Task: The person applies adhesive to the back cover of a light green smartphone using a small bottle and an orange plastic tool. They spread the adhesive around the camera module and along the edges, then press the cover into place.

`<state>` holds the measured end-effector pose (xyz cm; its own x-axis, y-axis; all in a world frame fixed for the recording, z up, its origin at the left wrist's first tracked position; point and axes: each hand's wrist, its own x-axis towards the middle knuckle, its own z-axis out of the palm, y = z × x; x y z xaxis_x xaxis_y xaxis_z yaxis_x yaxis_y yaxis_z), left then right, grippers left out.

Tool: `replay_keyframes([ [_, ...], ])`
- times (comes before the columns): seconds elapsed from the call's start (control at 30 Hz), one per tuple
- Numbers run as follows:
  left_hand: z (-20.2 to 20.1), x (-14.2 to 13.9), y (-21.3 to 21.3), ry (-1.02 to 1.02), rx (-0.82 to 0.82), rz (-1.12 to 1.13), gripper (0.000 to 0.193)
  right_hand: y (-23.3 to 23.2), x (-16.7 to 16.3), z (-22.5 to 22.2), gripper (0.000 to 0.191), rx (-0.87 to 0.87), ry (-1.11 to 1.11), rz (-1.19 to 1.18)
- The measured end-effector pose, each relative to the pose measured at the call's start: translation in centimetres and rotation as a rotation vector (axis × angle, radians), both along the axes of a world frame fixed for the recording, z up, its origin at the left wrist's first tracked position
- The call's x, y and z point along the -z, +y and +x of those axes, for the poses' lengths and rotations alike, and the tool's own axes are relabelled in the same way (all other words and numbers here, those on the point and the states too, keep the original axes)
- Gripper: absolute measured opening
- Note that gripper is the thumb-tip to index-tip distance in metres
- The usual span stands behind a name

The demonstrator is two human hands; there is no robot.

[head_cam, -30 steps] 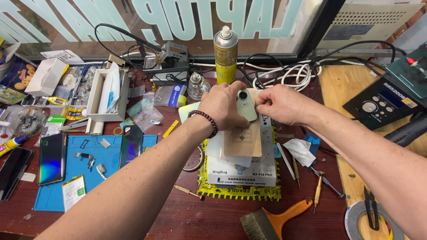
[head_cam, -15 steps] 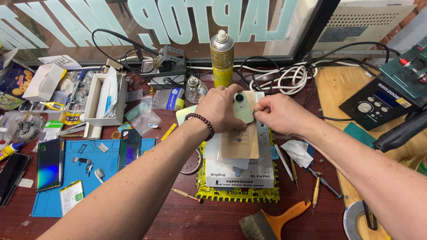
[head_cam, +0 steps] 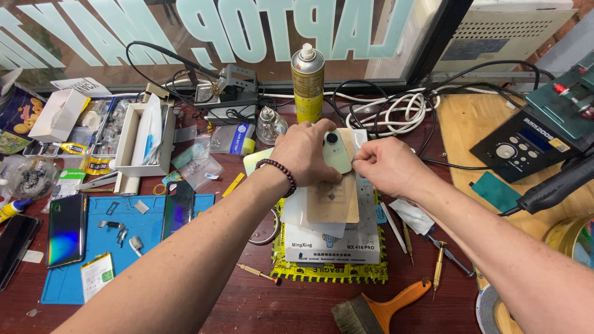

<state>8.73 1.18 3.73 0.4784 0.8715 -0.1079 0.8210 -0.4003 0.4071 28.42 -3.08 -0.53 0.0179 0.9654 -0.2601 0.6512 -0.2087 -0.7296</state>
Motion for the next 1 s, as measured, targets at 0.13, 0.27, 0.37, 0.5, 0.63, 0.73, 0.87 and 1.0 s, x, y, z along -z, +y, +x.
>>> replay_keyframes([
  [0.13,0.1,-0.1,0.0,0.016,-0.010,-0.027,0.091,-0.8,-0.3,-0.4,0.015,0.045,0.060,-0.003],
  [0.27,0.1,-0.1,-0.1,0.017,-0.002,-0.008,0.093,-1.4,-0.7,-1.1,0.014,0.103,0.093,-0.005],
  [0.37,0.0,0.0,0.0,0.001,0.000,-0.004,0.092,-1.8,-1.0,-1.6,0.014,0.162,0.119,-0.030],
  [0.5,0.0,0.2,0.1,-0.003,0.011,0.008,0.092,-2.4,-1.1,-2.2,0.014,0.218,0.128,-0.041],
  [0.63,-0.4,0.2,0.9,-0.092,0.065,-0.056,0.095,-2.6,-0.8,-1.9,0.013,0.263,0.243,-0.034],
  [0.73,-0.5,0.3,1.8,-0.168,0.018,-0.077,0.078,-2.0,-0.5,-0.9,0.015,0.209,0.336,-0.047],
  [0.87,-0.3,1.2,2.6,-0.271,-0.126,-0.258,0.048,0.6,-0.5,0.7,0.015,0.192,0.404,-0.067],
  [1.0,-0.1,2.7,2.7,-0.615,-0.327,-0.607,0.036,3.5,-0.6,1.8,0.016,0.141,0.453,-0.055],
])
